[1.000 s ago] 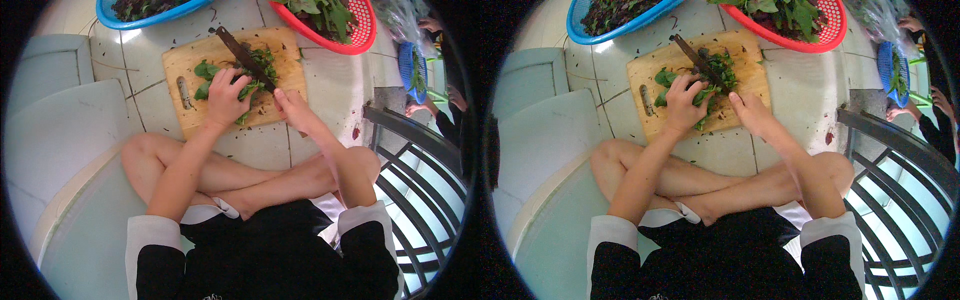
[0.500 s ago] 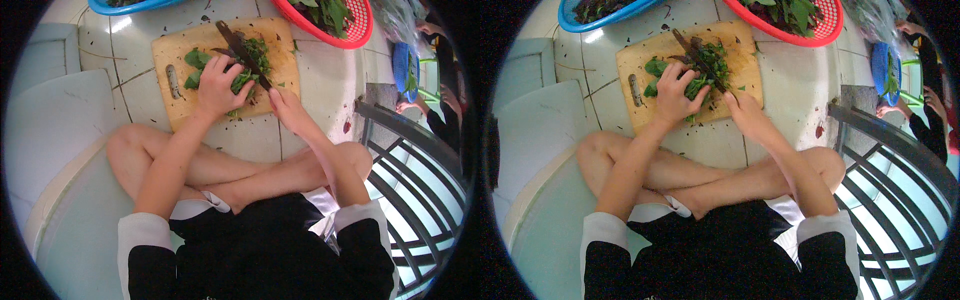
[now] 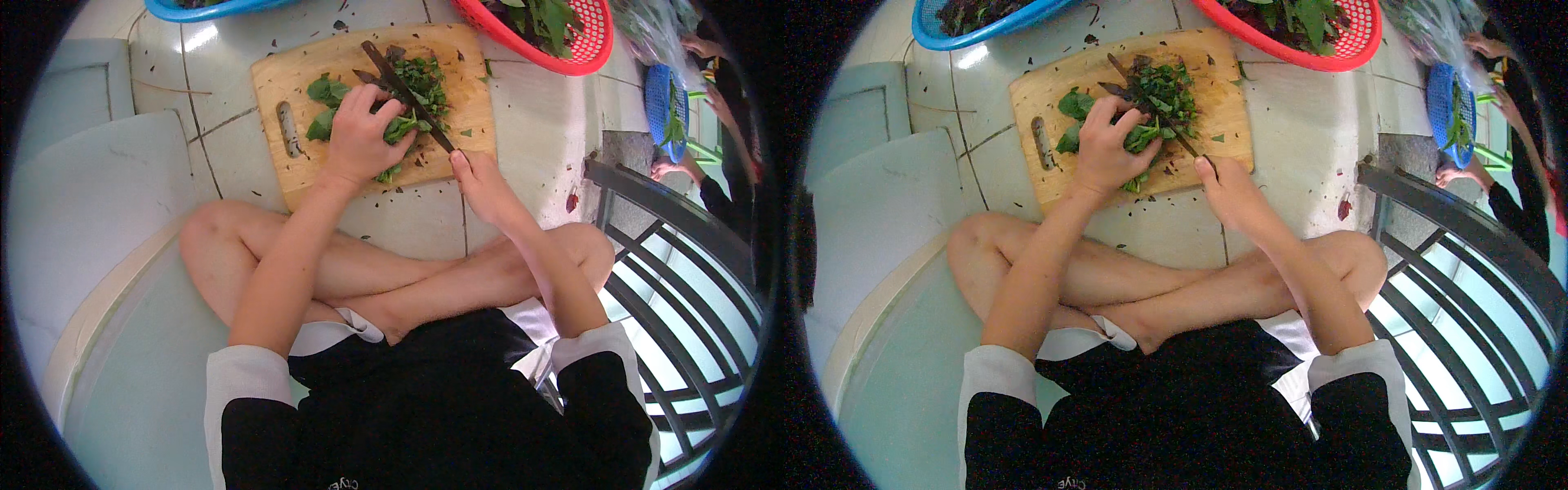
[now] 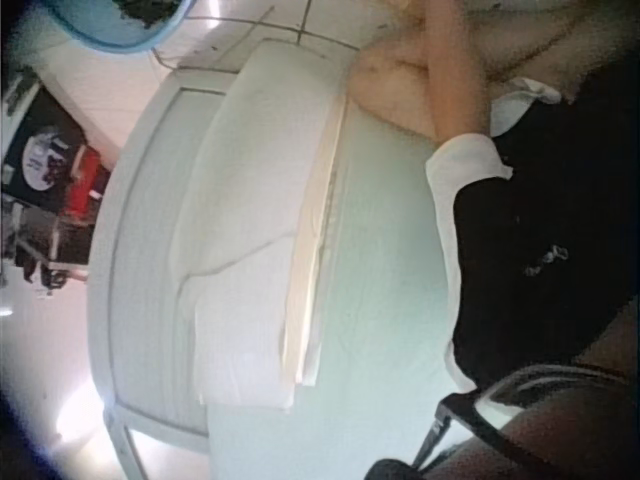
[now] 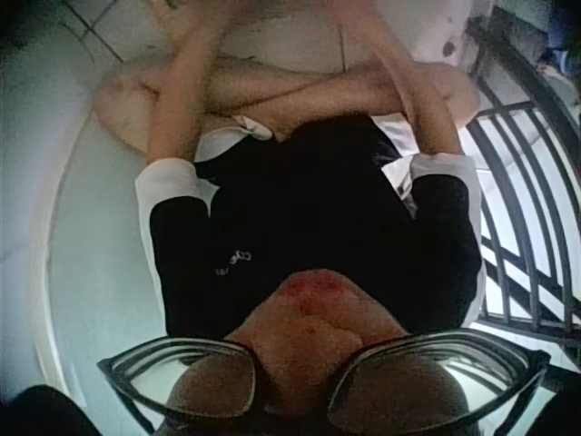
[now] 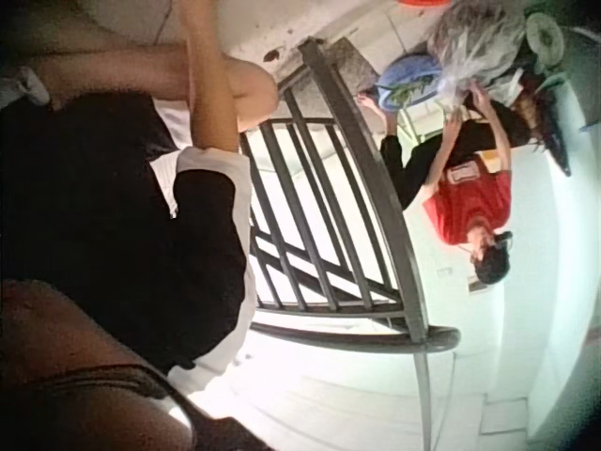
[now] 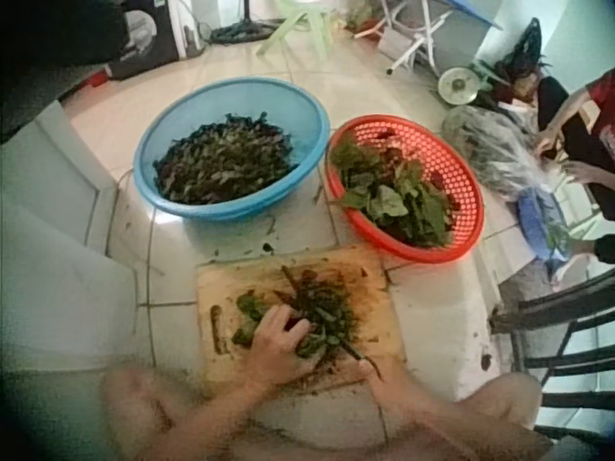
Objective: The person chops green leafy vegetables on a wooden cutting board using a knife, then gathers more leaves from a basket and continues chopping.
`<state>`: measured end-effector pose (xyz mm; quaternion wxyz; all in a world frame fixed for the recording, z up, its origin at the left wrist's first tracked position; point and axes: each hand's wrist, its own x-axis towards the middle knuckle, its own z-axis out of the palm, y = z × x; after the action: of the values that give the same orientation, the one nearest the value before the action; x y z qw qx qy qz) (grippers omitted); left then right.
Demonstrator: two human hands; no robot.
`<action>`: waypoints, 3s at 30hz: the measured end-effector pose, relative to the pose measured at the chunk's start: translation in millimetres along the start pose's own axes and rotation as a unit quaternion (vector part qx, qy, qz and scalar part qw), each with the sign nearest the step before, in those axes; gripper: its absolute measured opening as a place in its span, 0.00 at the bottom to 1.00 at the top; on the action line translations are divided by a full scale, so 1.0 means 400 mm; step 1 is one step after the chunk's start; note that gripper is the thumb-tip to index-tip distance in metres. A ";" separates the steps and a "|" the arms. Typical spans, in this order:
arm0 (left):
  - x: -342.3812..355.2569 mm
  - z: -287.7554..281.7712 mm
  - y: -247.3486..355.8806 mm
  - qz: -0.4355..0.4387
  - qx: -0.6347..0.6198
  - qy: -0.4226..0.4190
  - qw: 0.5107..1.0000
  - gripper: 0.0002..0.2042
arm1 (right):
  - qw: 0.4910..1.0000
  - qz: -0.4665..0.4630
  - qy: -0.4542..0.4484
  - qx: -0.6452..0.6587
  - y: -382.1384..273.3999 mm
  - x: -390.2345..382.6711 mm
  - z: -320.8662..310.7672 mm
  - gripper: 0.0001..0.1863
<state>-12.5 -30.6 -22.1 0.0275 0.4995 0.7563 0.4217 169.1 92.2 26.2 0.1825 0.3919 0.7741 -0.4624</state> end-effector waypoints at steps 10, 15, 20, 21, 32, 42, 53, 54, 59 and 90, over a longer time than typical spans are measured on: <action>0.001 -0.004 0.011 0.015 0.042 -0.016 0.999 0.17 | 1.000 -0.012 0.009 0.014 0.026 0.019 0.004 0.27; 0.011 -0.016 0.036 0.011 0.100 0.014 0.995 0.19 | 0.993 -0.095 0.053 0.046 0.002 0.003 0.001 0.17; -0.008 -0.027 0.051 0.006 0.083 -0.022 0.996 0.18 | 0.978 -0.160 0.114 -0.070 -0.003 -0.010 0.016 0.13; -0.012 -0.028 0.044 0.011 0.085 -0.034 0.996 0.17 | 0.973 -0.172 0.130 -0.085 -0.008 -0.010 0.021 0.12; -0.021 -0.021 0.015 0.037 0.047 -0.021 0.998 0.16 | 0.964 -0.134 0.117 -0.196 0.001 -0.021 0.059 0.13; -0.018 -0.021 0.013 0.028 0.047 -0.041 0.998 0.16 | 0.967 -0.131 0.093 -0.196 -0.044 0.048 0.067 0.10; -0.018 -0.016 0.021 0.036 0.065 -0.026 0.997 0.17 | 0.971 -0.166 0.135 -0.111 0.018 0.032 0.044 0.11; -0.015 -0.014 0.020 0.039 0.073 -0.019 0.996 0.17 | 0.974 -0.167 0.133 -0.074 0.015 0.033 0.030 0.11; -0.023 -0.011 0.031 0.037 0.080 -0.014 0.996 0.17 | 0.965 -0.225 0.129 -0.032 0.014 -0.055 -0.036 0.09; -0.022 0.013 0.017 0.032 0.102 -0.013 0.994 0.08 | 0.955 -0.245 0.167 -0.029 0.053 -0.066 0.012 0.07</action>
<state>-0.7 -33.4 -24.1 -0.0269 0.5290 0.7785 0.3366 201.7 82.3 28.8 -0.0569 0.2558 0.8790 -0.3983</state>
